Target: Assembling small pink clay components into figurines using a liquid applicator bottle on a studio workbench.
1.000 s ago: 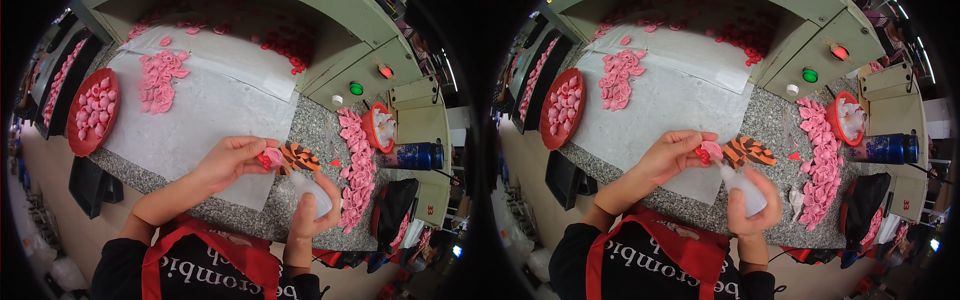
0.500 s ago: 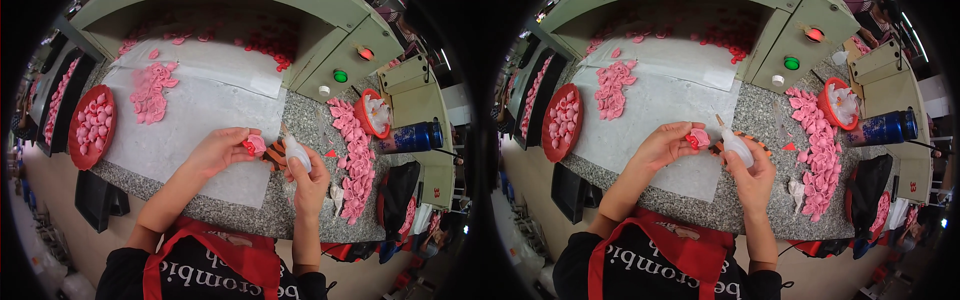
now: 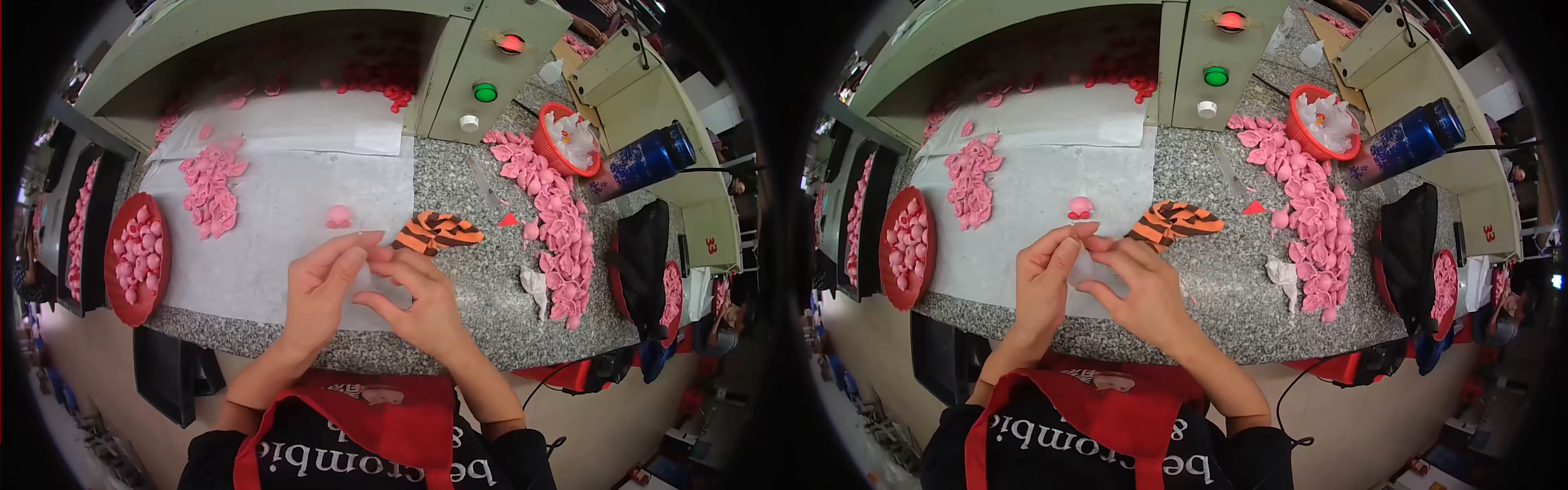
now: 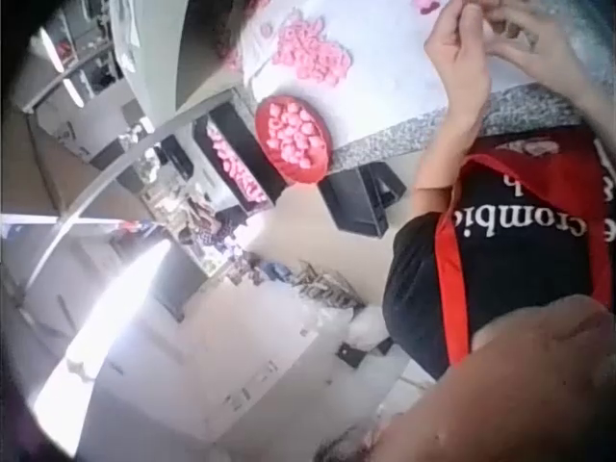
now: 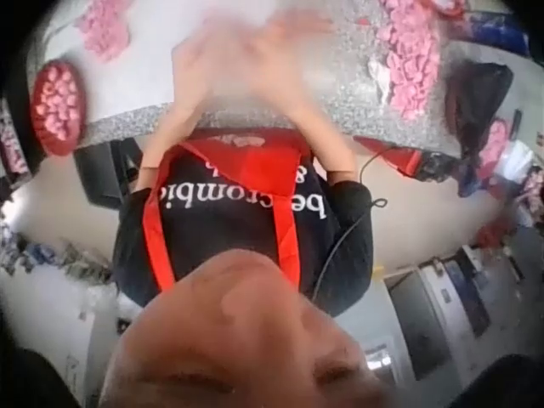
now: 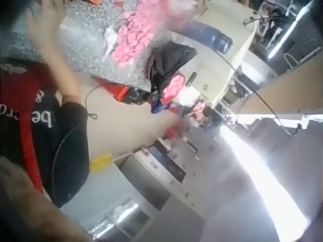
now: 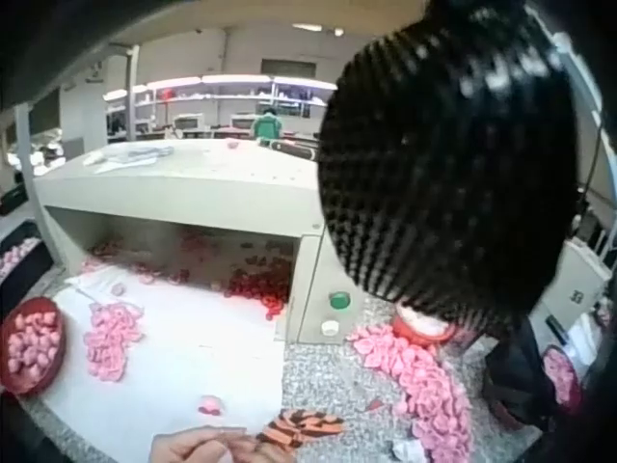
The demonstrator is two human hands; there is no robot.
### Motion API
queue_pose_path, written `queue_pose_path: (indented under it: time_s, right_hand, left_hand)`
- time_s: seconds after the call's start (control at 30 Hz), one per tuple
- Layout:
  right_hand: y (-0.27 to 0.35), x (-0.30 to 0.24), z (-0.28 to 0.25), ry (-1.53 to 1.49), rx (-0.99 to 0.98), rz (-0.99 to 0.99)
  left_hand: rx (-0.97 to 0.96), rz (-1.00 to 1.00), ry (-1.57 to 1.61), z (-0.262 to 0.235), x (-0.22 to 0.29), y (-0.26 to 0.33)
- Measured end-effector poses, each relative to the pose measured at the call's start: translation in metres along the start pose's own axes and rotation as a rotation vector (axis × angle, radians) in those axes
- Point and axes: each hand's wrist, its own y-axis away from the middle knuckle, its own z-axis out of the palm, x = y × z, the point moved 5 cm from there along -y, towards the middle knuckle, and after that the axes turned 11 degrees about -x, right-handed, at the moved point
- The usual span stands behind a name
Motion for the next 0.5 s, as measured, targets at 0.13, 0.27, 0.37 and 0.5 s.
queue_pose_path:
  time_s: [0.13, 0.27, 0.37, 0.5]
  right_hand:
    - [-0.003, 0.020, -0.028, 0.471, 0.129, 0.162]
    - [-0.001, 0.056, -0.031, 0.327, 0.076, 0.294]
    - [0.009, 0.054, -0.027, -0.485, 0.053, 0.468]
    - [0.022, 0.001, -0.018, -0.805, -0.188, 0.249]
  left_hand:
    - [-0.052, -0.157, -0.012, -0.007, -0.006, 0.016]
    - [-0.188, -0.315, 0.066, 0.015, -0.007, 0.024]
    - [-0.212, -0.317, 0.083, 0.016, -0.013, 0.030]
    - [-0.279, -0.281, 0.037, 0.022, -0.016, 0.038]
